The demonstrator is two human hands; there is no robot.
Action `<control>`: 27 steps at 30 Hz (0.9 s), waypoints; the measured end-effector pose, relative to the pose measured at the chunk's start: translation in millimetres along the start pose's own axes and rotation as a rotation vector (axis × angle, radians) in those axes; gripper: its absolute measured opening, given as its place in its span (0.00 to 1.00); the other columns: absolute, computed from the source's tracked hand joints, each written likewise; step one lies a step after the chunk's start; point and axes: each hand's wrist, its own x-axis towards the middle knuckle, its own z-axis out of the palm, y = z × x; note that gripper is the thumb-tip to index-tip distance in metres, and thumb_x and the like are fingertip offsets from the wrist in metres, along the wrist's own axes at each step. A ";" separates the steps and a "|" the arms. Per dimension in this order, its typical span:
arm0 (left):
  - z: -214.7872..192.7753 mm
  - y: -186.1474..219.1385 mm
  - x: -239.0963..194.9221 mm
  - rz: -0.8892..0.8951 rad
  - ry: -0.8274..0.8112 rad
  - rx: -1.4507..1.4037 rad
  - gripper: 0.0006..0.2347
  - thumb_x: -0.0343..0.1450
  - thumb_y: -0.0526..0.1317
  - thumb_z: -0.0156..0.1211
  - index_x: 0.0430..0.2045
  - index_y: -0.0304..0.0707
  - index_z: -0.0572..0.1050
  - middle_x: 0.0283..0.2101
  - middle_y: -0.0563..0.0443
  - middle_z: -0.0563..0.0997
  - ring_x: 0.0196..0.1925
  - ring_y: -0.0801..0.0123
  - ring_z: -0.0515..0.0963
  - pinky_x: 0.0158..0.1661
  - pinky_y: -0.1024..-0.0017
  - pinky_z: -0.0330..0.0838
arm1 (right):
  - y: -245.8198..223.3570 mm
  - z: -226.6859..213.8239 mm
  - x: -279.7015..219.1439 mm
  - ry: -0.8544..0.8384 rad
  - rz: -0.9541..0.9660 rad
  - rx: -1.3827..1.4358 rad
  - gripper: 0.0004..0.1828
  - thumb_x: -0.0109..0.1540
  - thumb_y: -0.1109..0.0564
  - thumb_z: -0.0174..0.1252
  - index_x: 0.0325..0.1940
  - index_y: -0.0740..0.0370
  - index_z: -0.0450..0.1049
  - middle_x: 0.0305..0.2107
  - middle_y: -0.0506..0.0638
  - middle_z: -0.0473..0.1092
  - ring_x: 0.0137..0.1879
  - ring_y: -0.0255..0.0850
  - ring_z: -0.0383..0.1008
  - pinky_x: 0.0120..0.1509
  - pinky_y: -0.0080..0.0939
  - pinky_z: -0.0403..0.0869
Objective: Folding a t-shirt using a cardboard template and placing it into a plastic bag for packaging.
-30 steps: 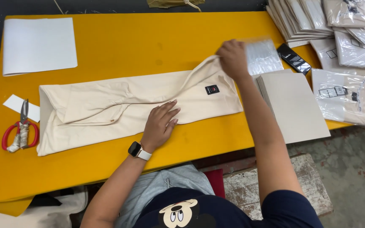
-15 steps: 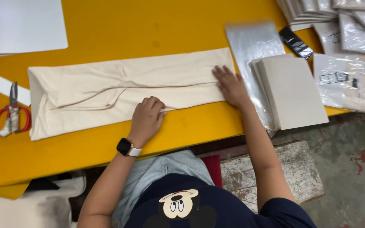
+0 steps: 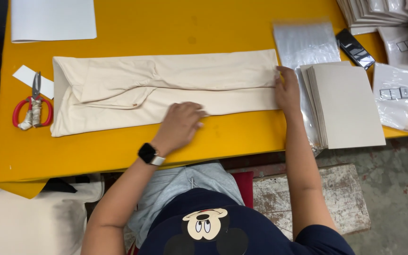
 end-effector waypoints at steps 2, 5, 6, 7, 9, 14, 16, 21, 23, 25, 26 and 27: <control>14.6 11.1 6.0 -0.045 -0.218 0.007 0.19 0.76 0.48 0.46 0.62 0.45 0.66 0.66 0.45 0.63 0.71 0.47 0.59 0.62 0.42 0.52 | 18.4 8.6 12.2 -0.034 0.183 -0.152 0.19 0.72 0.43 0.49 0.57 0.59 0.73 0.46 0.54 0.67 0.55 0.54 0.71 0.58 0.56 0.69; -11.5 16.6 11.0 -0.102 -0.326 -0.154 0.24 0.78 0.51 0.43 0.68 0.41 0.63 0.74 0.37 0.58 0.77 0.38 0.51 0.66 0.32 0.43 | 24.6 15.1 27.7 -0.163 0.399 -0.363 0.36 0.66 0.26 0.58 0.52 0.64 0.75 0.43 0.57 0.67 0.54 0.55 0.72 0.52 0.56 0.73; -29.7 15.1 13.4 -0.122 -0.209 -0.312 0.22 0.77 0.48 0.48 0.63 0.35 0.70 0.70 0.30 0.66 0.74 0.33 0.57 0.64 0.30 0.48 | 22.2 16.0 35.9 -0.260 0.419 -0.414 0.45 0.60 0.25 0.65 0.57 0.71 0.74 0.48 0.64 0.69 0.58 0.61 0.72 0.53 0.59 0.76; -35.7 -15.0 5.2 -0.115 -0.210 -0.310 0.22 0.77 0.48 0.48 0.63 0.35 0.70 0.70 0.30 0.66 0.74 0.33 0.57 0.64 0.30 0.48 | 10.6 8.0 39.9 -0.253 0.423 -0.415 0.45 0.60 0.25 0.65 0.57 0.71 0.74 0.48 0.64 0.69 0.58 0.61 0.72 0.53 0.59 0.76; -49.4 -76.3 -13.4 -0.431 0.258 -0.029 0.19 0.79 0.33 0.53 0.65 0.23 0.66 0.68 0.26 0.67 0.73 0.36 0.58 0.66 0.40 0.46 | -15.8 -5.1 50.0 -0.453 0.498 -0.214 0.41 0.62 0.39 0.64 0.65 0.75 0.67 0.56 0.76 0.68 0.65 0.72 0.67 0.65 0.69 0.68; -59.7 -139.0 -75.1 -0.886 0.058 0.203 0.32 0.79 0.61 0.39 0.73 0.35 0.58 0.77 0.35 0.53 0.78 0.38 0.46 0.68 0.33 0.38 | -80.1 19.1 113.2 -0.436 0.420 0.008 0.45 0.59 0.44 0.63 0.76 0.61 0.57 0.65 0.71 0.62 0.70 0.68 0.62 0.70 0.67 0.63; -49.2 -150.5 -81.9 -0.897 0.016 0.254 0.34 0.78 0.64 0.35 0.73 0.39 0.57 0.78 0.38 0.52 0.79 0.40 0.45 0.68 0.35 0.38 | -148.9 55.4 136.8 -0.457 0.323 0.095 0.47 0.58 0.43 0.64 0.78 0.55 0.55 0.67 0.68 0.61 0.71 0.65 0.62 0.72 0.62 0.64; 9.2 -197.0 -108.2 -0.633 0.312 0.466 0.35 0.63 0.55 0.58 0.68 0.43 0.68 0.68 0.26 0.67 0.75 0.33 0.53 0.68 0.35 0.44 | -379.7 119.6 127.0 -1.207 -0.173 1.405 0.29 0.70 0.46 0.55 0.72 0.54 0.54 0.77 0.61 0.51 0.75 0.61 0.67 0.65 0.38 0.78; -2.9 -201.5 -131.2 -0.673 0.321 0.479 0.34 0.63 0.55 0.57 0.67 0.44 0.68 0.67 0.27 0.68 0.74 0.34 0.53 0.68 0.36 0.44 | -392.4 136.6 140.8 -1.030 -0.150 1.184 0.26 0.68 0.42 0.53 0.68 0.48 0.59 0.68 0.53 0.63 0.67 0.49 0.74 0.59 0.36 0.71; -13.4 -202.7 -149.6 -0.703 0.326 0.487 0.33 0.63 0.54 0.57 0.66 0.44 0.69 0.66 0.27 0.68 0.74 0.35 0.54 0.67 0.36 0.44 | -341.9 187.9 157.2 -0.833 -0.131 0.969 0.24 0.65 0.39 0.51 0.64 0.42 0.64 0.59 0.45 0.76 0.58 0.37 0.81 0.53 0.34 0.65; -17.4 -201.8 -155.9 -0.702 0.317 0.480 0.32 0.64 0.54 0.56 0.64 0.44 0.69 0.65 0.29 0.69 0.73 0.36 0.55 0.67 0.36 0.45 | -298.1 224.8 172.7 -0.804 -0.087 0.593 0.27 0.67 0.39 0.52 0.66 0.51 0.66 0.60 0.55 0.72 0.65 0.48 0.72 0.62 0.45 0.64; -20.2 -201.3 -157.7 -0.697 0.314 0.470 0.30 0.64 0.54 0.56 0.63 0.45 0.70 0.64 0.30 0.69 0.72 0.37 0.56 0.67 0.36 0.46 | -270.6 256.5 201.4 -0.746 -0.046 0.214 0.30 0.68 0.40 0.52 0.68 0.60 0.69 0.61 0.64 0.68 0.71 0.59 0.64 0.72 0.55 0.62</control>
